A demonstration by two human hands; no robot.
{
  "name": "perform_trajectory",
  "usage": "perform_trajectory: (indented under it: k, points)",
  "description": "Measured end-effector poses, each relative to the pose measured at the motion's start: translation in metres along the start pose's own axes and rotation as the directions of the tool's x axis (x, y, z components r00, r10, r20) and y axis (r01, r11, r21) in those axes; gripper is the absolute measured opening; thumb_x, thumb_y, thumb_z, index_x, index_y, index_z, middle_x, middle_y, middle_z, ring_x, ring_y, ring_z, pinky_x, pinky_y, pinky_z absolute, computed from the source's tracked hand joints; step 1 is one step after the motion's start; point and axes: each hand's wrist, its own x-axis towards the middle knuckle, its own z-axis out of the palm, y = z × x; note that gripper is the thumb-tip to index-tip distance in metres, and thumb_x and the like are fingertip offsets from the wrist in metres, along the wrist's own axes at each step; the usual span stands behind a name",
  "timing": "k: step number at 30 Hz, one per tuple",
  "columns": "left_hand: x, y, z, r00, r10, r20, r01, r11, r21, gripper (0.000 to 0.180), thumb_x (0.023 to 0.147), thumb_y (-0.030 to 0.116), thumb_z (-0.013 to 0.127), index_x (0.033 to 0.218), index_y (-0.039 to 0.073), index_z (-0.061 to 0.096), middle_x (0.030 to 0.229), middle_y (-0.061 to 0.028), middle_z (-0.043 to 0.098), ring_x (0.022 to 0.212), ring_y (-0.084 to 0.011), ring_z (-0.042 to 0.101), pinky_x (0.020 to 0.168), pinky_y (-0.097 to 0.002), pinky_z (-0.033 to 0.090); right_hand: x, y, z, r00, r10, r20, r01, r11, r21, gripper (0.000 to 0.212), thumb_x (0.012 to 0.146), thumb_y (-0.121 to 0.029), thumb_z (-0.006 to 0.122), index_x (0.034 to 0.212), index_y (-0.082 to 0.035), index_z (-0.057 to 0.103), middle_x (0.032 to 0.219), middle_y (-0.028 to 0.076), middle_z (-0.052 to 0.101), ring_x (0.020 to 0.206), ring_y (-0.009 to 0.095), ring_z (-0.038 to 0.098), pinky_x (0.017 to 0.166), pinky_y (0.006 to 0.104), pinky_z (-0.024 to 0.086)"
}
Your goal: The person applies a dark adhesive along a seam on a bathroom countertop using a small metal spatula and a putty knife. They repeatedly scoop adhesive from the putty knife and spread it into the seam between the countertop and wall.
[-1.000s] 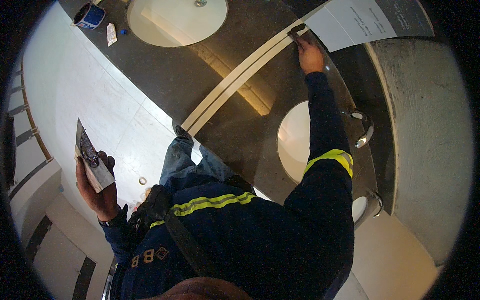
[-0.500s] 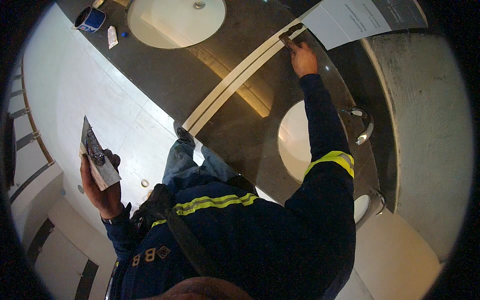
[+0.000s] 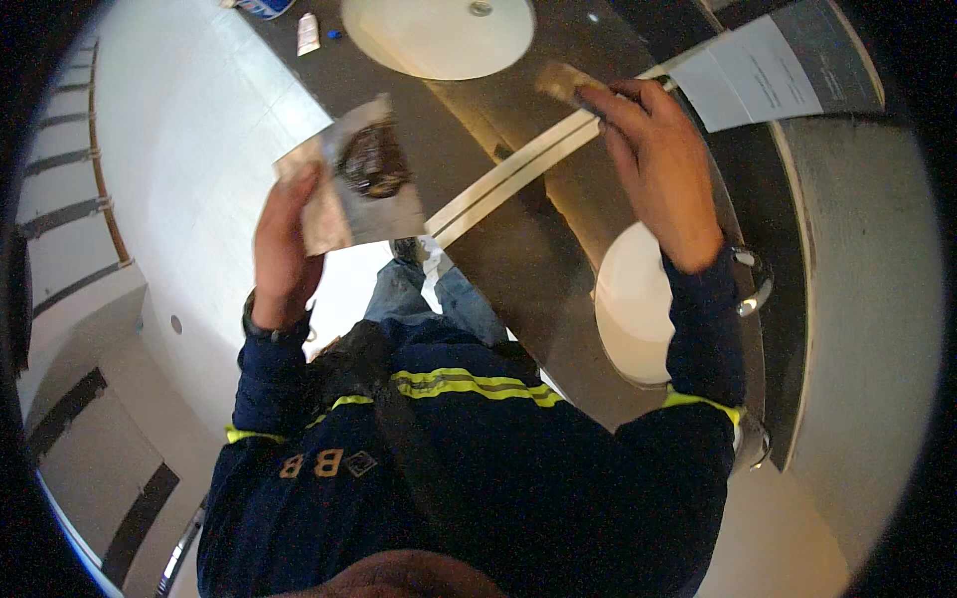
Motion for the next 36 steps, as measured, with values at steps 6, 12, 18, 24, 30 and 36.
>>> perform_trajectory:
  k: [6, 12, 18, 24, 30, 36]
  points:
    - [-0.001, 0.008, 0.036, 0.994, -0.052, 0.099, 0.061, 0.994, -0.088, 0.038, 0.100, 0.022, 0.051, 0.127, -0.005, 0.049, 0.112, -0.0123, 0.064, 0.098, -0.0195, 0.066, 0.086, -0.0325, 0.054, 0.006, -0.074, -0.038, 0.965, -0.247, 0.092, 0.248, 0.969, -0.002, 0.043, 0.079, 0.000, 0.066, 0.118, -0.018, 0.067, 0.116, 0.012, 0.061, 0.099, 0.031, 0.061, 0.082, 0.0396, 0.050]
    - [-0.001, 0.010, 0.040, 0.988, -0.055, 0.141, 0.071, 0.991, -0.113, 0.034, 0.101, 0.020, 0.052, 0.124, -0.004, 0.054, 0.111, -0.0094, 0.066, 0.097, -0.0159, 0.065, 0.086, -0.0286, 0.052, 0.014, -0.084, -0.041, 0.928, -0.328, 0.175, 0.340, 0.940, -0.039, 0.044, 0.078, 0.002, 0.068, 0.117, -0.017, 0.068, 0.118, 0.011, 0.060, 0.103, 0.028, 0.060, 0.084, 0.0384, 0.049]
    - [0.001, 0.001, 0.034, 0.997, -0.025, 0.078, 0.028, 0.999, -0.038, 0.035, 0.099, 0.024, 0.054, 0.123, -0.002, 0.053, 0.109, -0.0091, 0.065, 0.097, -0.0167, 0.064, 0.085, -0.0302, 0.052, 0.007, -0.074, -0.034, 0.944, -0.261, 0.203, 0.285, 0.954, -0.096, 0.041, 0.079, -0.002, 0.068, 0.118, -0.016, 0.068, 0.116, 0.011, 0.061, 0.102, 0.029, 0.060, 0.085, 0.0393, 0.048]
    - [-0.001, 0.010, -0.008, 0.999, 0.043, -0.014, -0.044, 0.992, -0.122, 0.037, 0.100, 0.027, 0.049, 0.124, -0.001, 0.052, 0.114, -0.0115, 0.062, 0.101, -0.0193, 0.063, 0.091, -0.0325, 0.050, -0.035, 0.024, 0.020, 0.992, 0.075, 0.100, -0.075, 0.997, 0.000, 0.033, 0.085, -0.007, 0.063, 0.117, -0.014, 0.067, 0.111, 0.012, 0.061, 0.096, 0.033, 0.062, 0.082, 0.0411, 0.051]
    - [-0.015, 0.016, -0.046, 0.979, 0.161, -0.127, -0.174, 0.980, -0.095, 0.041, 0.101, 0.025, 0.047, 0.130, -0.003, 0.048, 0.120, -0.0137, 0.061, 0.108, -0.0203, 0.061, 0.094, -0.0338, 0.048, -0.068, 0.156, 0.103, 0.895, 0.443, -0.046, -0.445, 0.892, -0.072, 0.033, 0.088, -0.009, 0.062, 0.121, -0.015, 0.065, 0.111, 0.013, 0.060, 0.095, 0.034, 0.063, 0.082, 0.0420, 0.051]
    - [-0.021, 0.010, -0.058, 0.971, 0.152, -0.182, -0.170, 0.982, -0.088, 0.038, 0.102, 0.024, 0.045, 0.130, -0.003, 0.049, 0.122, -0.0141, 0.061, 0.109, -0.0204, 0.062, 0.094, -0.0330, 0.050, -0.063, 0.206, 0.143, 0.898, 0.420, -0.131, -0.434, 0.895, -0.105, 0.033, 0.089, -0.011, 0.061, 0.121, -0.017, 0.065, 0.111, 0.014, 0.060, 0.099, 0.035, 0.062, 0.086, 0.0427, 0.051]
